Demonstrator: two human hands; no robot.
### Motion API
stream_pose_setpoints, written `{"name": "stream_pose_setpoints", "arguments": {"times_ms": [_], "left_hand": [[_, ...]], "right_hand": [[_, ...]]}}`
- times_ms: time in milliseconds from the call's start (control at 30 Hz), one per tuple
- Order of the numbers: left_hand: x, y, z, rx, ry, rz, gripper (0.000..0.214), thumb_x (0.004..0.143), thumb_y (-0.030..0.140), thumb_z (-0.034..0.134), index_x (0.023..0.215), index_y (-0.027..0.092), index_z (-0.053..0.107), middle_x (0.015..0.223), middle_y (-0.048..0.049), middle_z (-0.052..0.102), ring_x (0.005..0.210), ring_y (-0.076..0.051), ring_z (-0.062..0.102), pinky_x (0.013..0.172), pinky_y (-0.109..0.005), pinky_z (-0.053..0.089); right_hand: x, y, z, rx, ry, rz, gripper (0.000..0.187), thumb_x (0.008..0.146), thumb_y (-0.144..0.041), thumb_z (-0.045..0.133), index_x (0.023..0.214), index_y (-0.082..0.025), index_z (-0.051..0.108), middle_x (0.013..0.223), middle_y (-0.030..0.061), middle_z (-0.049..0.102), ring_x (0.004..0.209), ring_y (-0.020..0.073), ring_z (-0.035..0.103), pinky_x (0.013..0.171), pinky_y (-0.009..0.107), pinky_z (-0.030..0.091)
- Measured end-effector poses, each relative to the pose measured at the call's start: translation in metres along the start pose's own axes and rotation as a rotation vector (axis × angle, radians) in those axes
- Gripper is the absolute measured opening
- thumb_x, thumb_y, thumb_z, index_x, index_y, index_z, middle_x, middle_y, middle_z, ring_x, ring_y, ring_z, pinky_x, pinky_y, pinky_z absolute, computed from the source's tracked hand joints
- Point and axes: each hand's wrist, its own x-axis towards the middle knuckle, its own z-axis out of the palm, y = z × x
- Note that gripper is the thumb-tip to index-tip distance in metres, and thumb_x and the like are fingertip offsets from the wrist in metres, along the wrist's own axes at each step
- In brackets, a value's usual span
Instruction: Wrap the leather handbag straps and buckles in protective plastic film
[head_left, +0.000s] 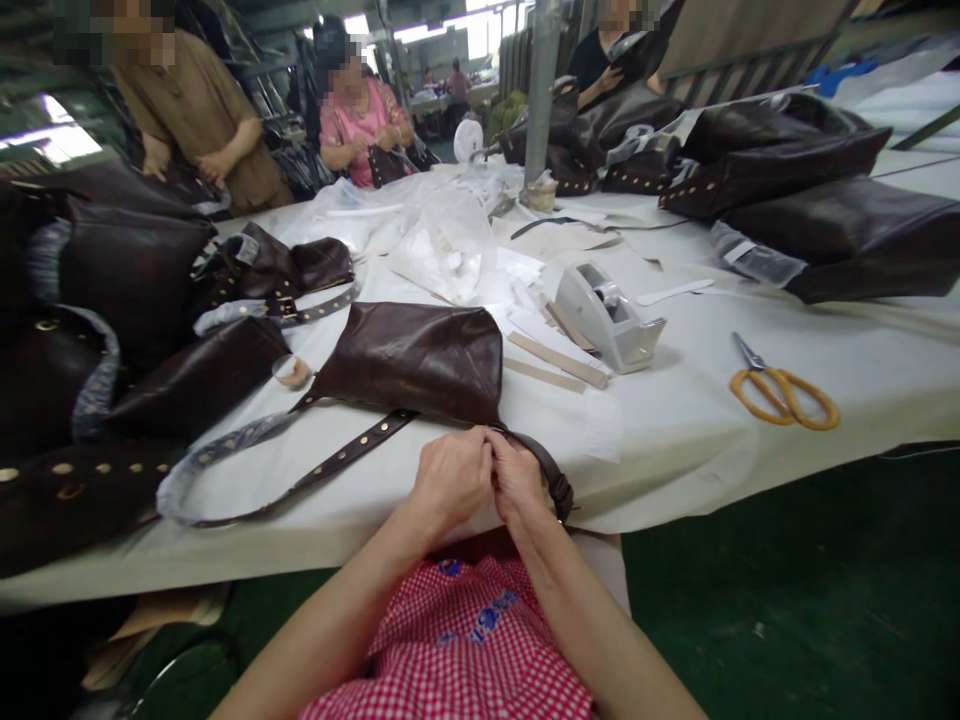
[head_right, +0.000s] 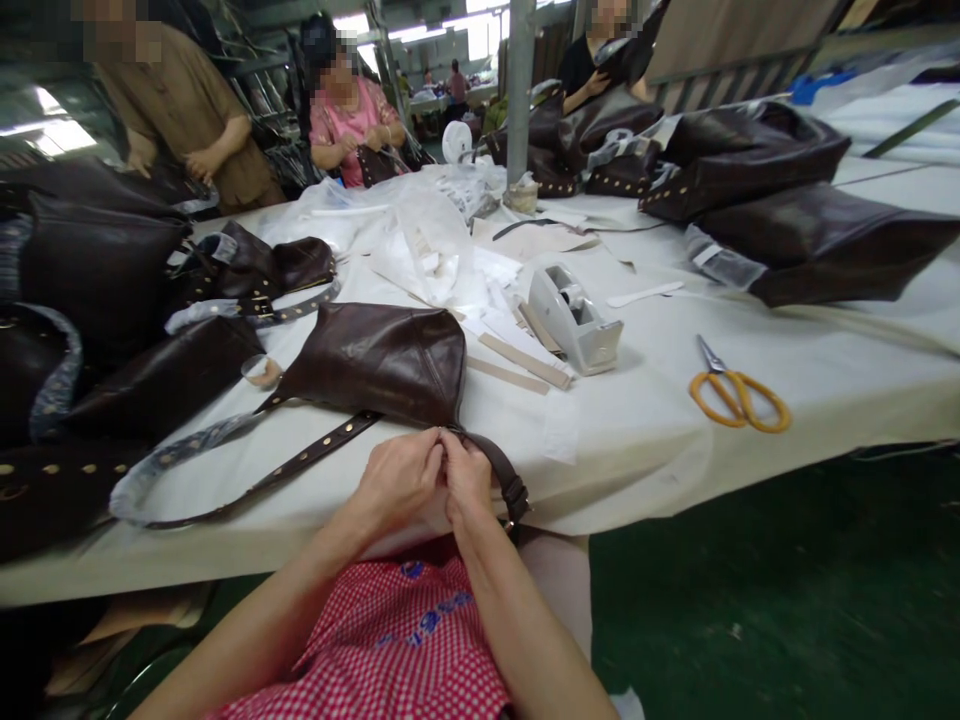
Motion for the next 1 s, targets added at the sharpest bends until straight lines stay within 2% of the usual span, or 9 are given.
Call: {"name": "stream_pose_setpoints", "arguments": {"times_ms": [100,200,267,333,500,633,733,867,1000], "left_hand": [[0.009,-0.021,-0.013,-0.52,-0.155,-0.035,0.028,0.087,0.02,0.044,0.083,0.014,0.071,0.08,-0.007,0.072,0.071,-0.018,0.065,0.065,-0.026,0.047],[0.023,-0.04,-0.014,-1.008,-0.28,-0.276,0.015,0.073,0.019,0.06,0.08,0.012,0.071,0.067,-0.004,0.069,0.056,-0.013,0.06,0.056,-0.024,0.047],[0.03,-0.047,-0.008,-1.194,-0.311,-0.386,0.014,0.066,0.02,0.069,0.075,0.011,0.07,0.064,-0.0045,0.069,0.055,-0.014,0.061,0.057,-0.025,0.05],[0.033,-0.049,-0.001,-1.261,-0.307,-0.429,0.016,0.061,0.022,0.074,0.071,0.011,0.068,0.062,-0.0051,0.069,0.057,-0.015,0.063,0.059,-0.027,0.051],[0.033,-0.045,0.001,-1.034,-0.266,-0.343,0.016,0.065,0.027,0.072,0.064,0.012,0.067,0.056,-0.0006,0.065,0.05,-0.01,0.056,0.049,-0.02,0.042],[0.033,-0.042,-0.007,-0.847,-0.372,-0.258,0.019,0.07,0.028,0.066,0.061,0.011,0.066,0.053,0.0002,0.062,0.043,-0.007,0.046,0.042,-0.018,0.032],[0.033,-0.038,-0.009,-0.82,-0.397,-0.267,0.015,0.072,0.022,0.059,0.06,0.013,0.062,0.052,0.0002,0.06,0.042,-0.008,0.048,0.041,-0.018,0.033],[0.03,-0.032,-0.005,-0.645,-0.28,-0.273,0.014,0.073,0.02,0.055,0.06,0.015,0.057,0.046,0.0039,0.051,0.037,-0.008,0.043,0.038,-0.018,0.031],[0.025,-0.031,-0.003,-0.442,-0.154,-0.186,0.015,0.075,0.02,0.053,0.063,0.014,0.061,0.045,0.0038,0.05,0.038,-0.009,0.045,0.039,-0.017,0.029]], "right_hand": [[-0.001,0.0,0.0,0.141,-0.01,0.13,0.028,0.055,-0.039,0.073,0.06,-0.02,0.053,0.043,-0.0106,0.037,0.037,0.0049,0.025,0.036,0.021,0.014],[-0.001,-0.001,0.001,0.182,-0.023,0.16,0.033,0.051,-0.039,0.076,0.062,-0.019,0.052,0.044,-0.0116,0.036,0.037,0.0028,0.022,0.037,0.019,0.008],[-0.002,-0.002,0.001,0.181,-0.037,0.159,0.034,0.052,-0.04,0.076,0.063,-0.018,0.053,0.045,-0.0105,0.039,0.037,0.0027,0.023,0.037,0.019,0.008],[-0.002,-0.001,0.001,0.178,-0.049,0.15,0.034,0.052,-0.041,0.077,0.063,-0.018,0.054,0.045,-0.0098,0.04,0.038,0.0031,0.025,0.037,0.019,0.008],[-0.003,0.002,0.0,0.162,-0.043,0.129,0.034,0.054,-0.041,0.078,0.062,-0.019,0.053,0.043,-0.0106,0.036,0.038,0.0038,0.025,0.037,0.019,0.01],[-0.004,0.0,-0.001,0.137,-0.052,0.137,0.034,0.054,-0.041,0.078,0.061,-0.018,0.054,0.043,-0.01,0.038,0.038,0.0042,0.027,0.037,0.019,0.011],[-0.005,-0.004,-0.003,0.15,-0.065,0.155,0.036,0.051,-0.041,0.079,0.062,-0.017,0.055,0.046,-0.0083,0.045,0.038,0.004,0.032,0.036,0.018,0.014],[-0.009,-0.005,-0.007,0.142,-0.065,0.141,0.038,0.055,-0.048,0.076,0.064,-0.016,0.059,0.054,-0.0043,0.055,0.038,0.0051,0.04,0.035,0.019,0.016],[-0.01,-0.002,-0.009,0.105,-0.106,0.08,0.037,0.056,-0.048,0.077,0.068,-0.016,0.063,0.053,-0.0049,0.055,0.037,0.0048,0.04,0.036,0.019,0.017]]}}
